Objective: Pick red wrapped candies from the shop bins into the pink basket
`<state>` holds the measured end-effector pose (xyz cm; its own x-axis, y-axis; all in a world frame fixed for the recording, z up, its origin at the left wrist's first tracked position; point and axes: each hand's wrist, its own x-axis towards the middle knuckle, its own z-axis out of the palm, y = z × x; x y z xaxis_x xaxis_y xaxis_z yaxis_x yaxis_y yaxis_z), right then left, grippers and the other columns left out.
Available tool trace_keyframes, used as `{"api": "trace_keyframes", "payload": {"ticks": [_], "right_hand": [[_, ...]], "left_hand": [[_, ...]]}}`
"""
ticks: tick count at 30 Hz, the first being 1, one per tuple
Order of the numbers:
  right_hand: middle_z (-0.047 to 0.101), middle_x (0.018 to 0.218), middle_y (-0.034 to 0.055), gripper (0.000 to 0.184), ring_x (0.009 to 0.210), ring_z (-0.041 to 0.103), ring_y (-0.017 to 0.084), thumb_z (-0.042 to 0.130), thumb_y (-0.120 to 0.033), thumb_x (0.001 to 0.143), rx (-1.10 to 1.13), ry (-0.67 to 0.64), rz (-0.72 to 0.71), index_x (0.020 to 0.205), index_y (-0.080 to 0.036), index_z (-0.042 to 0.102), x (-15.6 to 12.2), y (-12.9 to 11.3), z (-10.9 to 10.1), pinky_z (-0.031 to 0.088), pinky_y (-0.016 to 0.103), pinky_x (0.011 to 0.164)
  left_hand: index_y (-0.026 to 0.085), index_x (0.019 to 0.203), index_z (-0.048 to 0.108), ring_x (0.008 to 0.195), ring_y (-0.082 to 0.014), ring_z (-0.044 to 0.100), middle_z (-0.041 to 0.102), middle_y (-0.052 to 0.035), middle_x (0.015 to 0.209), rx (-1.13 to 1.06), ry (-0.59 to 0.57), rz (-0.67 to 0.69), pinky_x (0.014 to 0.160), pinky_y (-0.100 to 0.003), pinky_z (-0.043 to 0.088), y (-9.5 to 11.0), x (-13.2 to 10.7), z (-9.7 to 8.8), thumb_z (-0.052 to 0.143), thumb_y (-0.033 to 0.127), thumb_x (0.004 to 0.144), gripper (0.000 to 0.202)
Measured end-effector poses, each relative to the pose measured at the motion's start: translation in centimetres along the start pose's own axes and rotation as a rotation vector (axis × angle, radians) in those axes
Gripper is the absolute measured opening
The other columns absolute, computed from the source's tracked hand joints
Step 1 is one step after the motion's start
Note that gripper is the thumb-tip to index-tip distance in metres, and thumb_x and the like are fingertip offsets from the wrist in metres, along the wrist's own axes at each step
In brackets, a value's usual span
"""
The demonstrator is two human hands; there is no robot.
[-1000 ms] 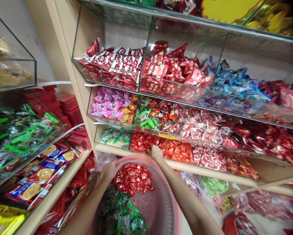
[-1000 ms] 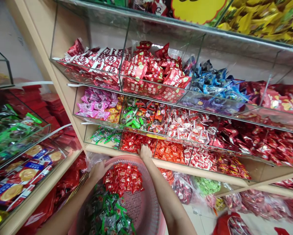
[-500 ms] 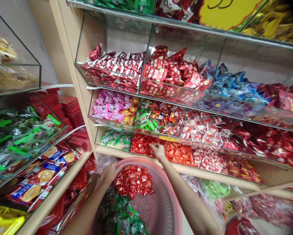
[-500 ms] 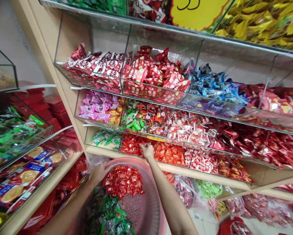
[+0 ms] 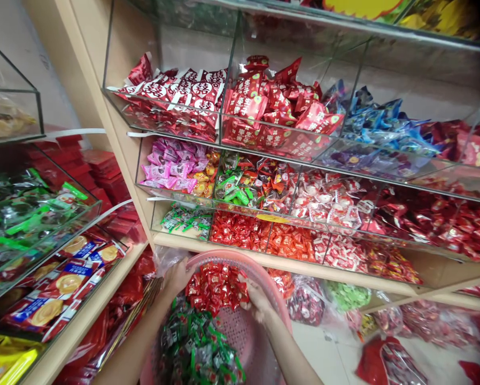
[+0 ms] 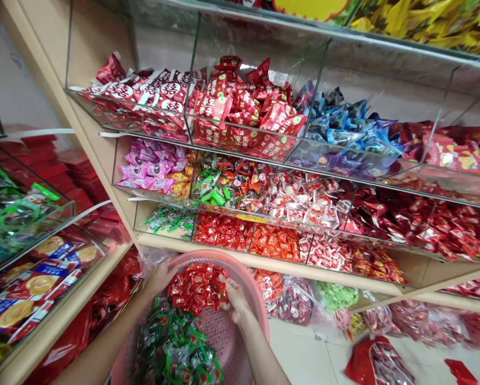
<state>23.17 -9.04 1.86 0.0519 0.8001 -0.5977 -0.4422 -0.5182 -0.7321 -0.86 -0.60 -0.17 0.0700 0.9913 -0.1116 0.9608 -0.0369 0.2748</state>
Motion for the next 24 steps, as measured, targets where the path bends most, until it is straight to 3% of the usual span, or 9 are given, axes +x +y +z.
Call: {"api": "trace_keyframes", "payload": {"ticks": [6,14,22,24], "right_hand": [[0.051,0.049,-0.0059,0.036,0.04,0.042,0.006,0.076,-0.042,0.055,0.072,0.084,0.14,0.066,-0.019,0.051,0.4,4.2,-1.2,0.027,0.017,0.036],[0.05,0.046,-0.0054,0.03,0.04,0.045,0.009,0.069,-0.039,0.066,-0.024,0.174,0.301,0.065,-0.021,0.046,0.7,6.3,-0.8,0.023,0.016,0.035],[0.05,0.045,-0.0039,0.025,0.039,0.044,0.009,0.066,-0.037,0.069,-0.087,0.113,0.394,0.062,-0.02,0.05,1.1,7.6,-0.6,0.025,0.017,0.035],[0.048,0.043,-0.0027,0.026,0.037,0.044,0.009,0.063,-0.036,0.071,-0.131,0.064,0.33,0.056,-0.02,0.048,1.6,8.1,-0.7,0.025,0.018,0.034]], "left_hand": [[0.018,0.099,0.052,0.085,-0.0234,0.064,0.067,-0.0104,0.093,0.048,0.035,0.002,0.067,-0.03,0.042,0.2,-0.2,0.0,0.033,0.045,0.085,0.036],[0.018,0.105,0.053,0.085,-0.024,0.063,0.067,-0.0106,0.094,0.054,0.053,-0.005,0.07,-0.031,0.044,-0.1,-0.1,0.9,0.031,0.047,0.085,0.042],[0.018,0.103,0.053,0.085,-0.0249,0.063,0.067,-0.0104,0.094,0.05,0.053,-0.005,0.068,-0.031,0.044,0.0,-0.1,0.7,0.031,0.048,0.084,0.041],[0.018,0.103,0.054,0.085,-0.0255,0.063,0.067,-0.0109,0.094,0.05,0.053,-0.008,0.068,-0.032,0.044,0.0,-0.2,0.7,0.031,0.048,0.084,0.042]]}}
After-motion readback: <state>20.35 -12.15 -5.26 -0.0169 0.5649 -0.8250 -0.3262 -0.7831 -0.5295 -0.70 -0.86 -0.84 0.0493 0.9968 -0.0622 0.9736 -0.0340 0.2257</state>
